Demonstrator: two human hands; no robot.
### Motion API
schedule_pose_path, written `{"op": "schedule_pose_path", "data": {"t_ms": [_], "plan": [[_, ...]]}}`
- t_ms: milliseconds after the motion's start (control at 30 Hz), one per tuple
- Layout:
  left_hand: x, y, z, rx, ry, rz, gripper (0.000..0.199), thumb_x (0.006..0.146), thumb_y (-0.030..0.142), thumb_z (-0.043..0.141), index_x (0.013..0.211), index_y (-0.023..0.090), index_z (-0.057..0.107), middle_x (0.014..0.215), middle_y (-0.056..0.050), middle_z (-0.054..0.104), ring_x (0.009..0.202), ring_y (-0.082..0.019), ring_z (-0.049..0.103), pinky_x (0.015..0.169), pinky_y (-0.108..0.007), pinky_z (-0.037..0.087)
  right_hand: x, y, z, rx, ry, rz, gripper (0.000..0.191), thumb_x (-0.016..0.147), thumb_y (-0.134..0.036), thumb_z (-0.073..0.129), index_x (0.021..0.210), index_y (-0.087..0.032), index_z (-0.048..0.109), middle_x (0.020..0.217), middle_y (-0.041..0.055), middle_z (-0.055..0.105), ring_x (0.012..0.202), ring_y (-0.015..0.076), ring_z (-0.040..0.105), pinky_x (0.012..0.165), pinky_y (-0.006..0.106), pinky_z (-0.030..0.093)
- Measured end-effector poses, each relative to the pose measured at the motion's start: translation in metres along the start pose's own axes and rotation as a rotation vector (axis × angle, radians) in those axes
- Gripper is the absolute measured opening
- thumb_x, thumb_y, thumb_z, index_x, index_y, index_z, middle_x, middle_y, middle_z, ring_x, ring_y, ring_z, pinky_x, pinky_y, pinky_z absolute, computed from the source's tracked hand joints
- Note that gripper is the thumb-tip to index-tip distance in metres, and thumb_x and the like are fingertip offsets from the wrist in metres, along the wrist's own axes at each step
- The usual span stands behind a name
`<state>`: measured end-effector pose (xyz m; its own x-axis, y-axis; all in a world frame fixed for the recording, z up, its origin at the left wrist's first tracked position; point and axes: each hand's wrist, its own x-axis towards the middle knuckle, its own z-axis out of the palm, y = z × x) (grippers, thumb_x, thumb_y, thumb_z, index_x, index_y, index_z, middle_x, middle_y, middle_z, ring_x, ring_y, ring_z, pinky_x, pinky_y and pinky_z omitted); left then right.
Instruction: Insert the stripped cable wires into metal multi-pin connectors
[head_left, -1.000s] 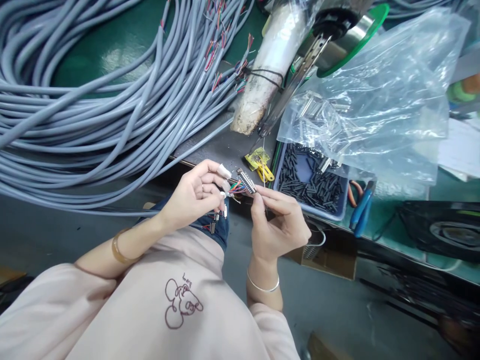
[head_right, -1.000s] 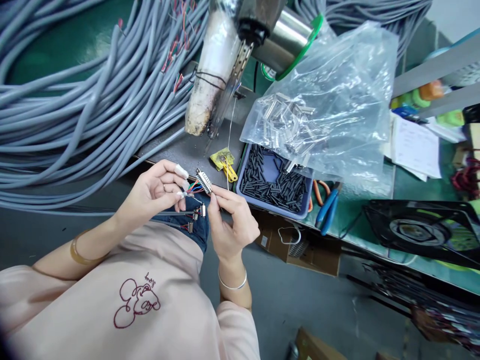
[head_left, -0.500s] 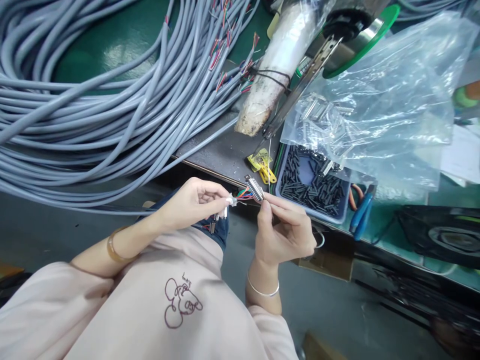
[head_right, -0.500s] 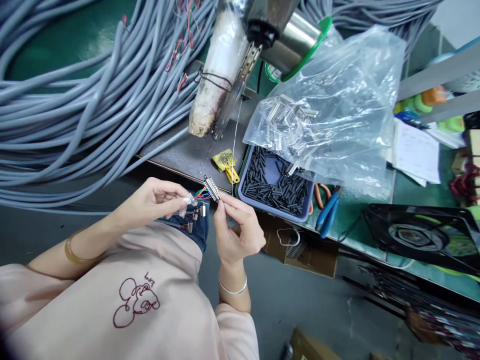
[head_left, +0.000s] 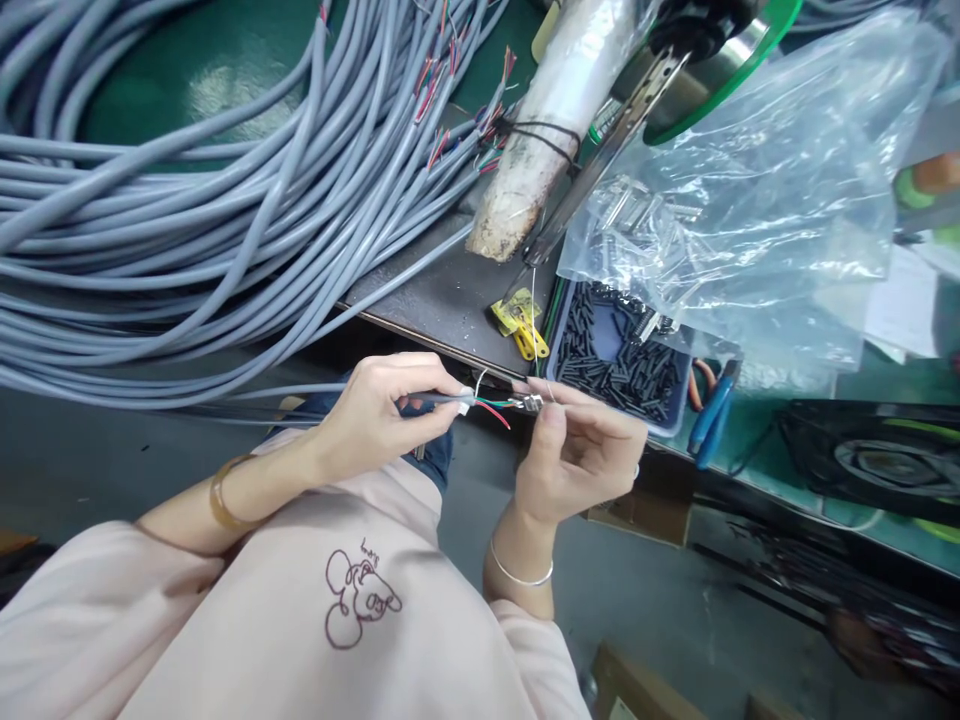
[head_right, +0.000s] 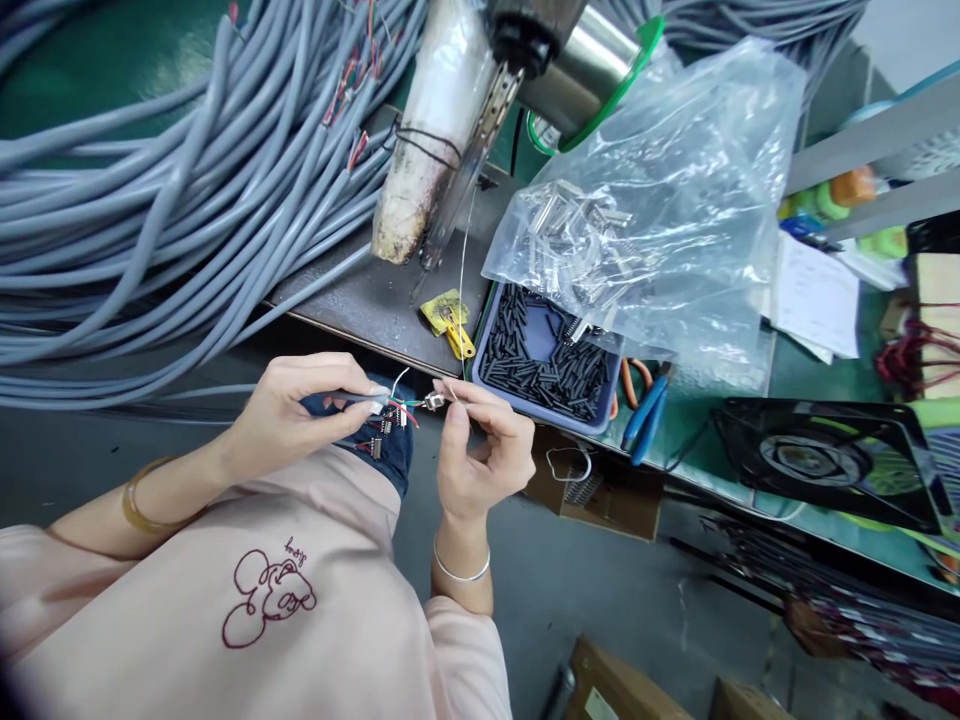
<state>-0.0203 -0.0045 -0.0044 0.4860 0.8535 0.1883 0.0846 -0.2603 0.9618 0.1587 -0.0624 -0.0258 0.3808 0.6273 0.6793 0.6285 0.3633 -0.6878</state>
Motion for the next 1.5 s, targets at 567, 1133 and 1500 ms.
{"op": "schedule_pose_path", "data": {"t_ms": [567,1133,1500], "plan": [[-0.003,-0.011,0.006,0.300,0.080,0.343,0.019,0.087,0.013,0.062,0.078,0.022,0.075,0.066,-0.002,0.071,0.058,-0.013,0.057,0.061,-0.026,0.049,0.006,0.001,-0.003,0.003,0.178,-0.118,0.014,0.093,-0.027,0.073,0.093,-0.020,0.061,0.080,-0.0017,0.077,0.054,0.0141,0.072,0.046,0.026,0.058],[0.004,-0.001,-0.005,-0.544,-0.035,-0.428,0.017,0.080,0.021,0.074,0.090,0.014,0.062,0.066,0.002,0.068,0.042,-0.005,0.055,0.043,-0.015,0.047,-0.007,0.004,-0.001,-0.006,-0.048,-0.217,0.012,0.090,-0.012,0.069,0.098,-0.019,0.063,0.107,0.0043,0.078,0.072,0.0143,0.078,0.060,0.026,0.064],[0.005,-0.009,-0.006,-0.653,-0.070,-0.385,0.016,0.084,0.019,0.070,0.100,0.016,0.069,0.094,-0.004,0.075,0.045,-0.003,0.054,0.042,-0.016,0.044,-0.009,-0.002,0.013,-0.041,-0.061,-0.077,0.019,0.085,-0.006,0.074,0.092,-0.022,0.066,0.096,0.0002,0.079,0.084,0.0151,0.078,0.072,0.028,0.065]]}}
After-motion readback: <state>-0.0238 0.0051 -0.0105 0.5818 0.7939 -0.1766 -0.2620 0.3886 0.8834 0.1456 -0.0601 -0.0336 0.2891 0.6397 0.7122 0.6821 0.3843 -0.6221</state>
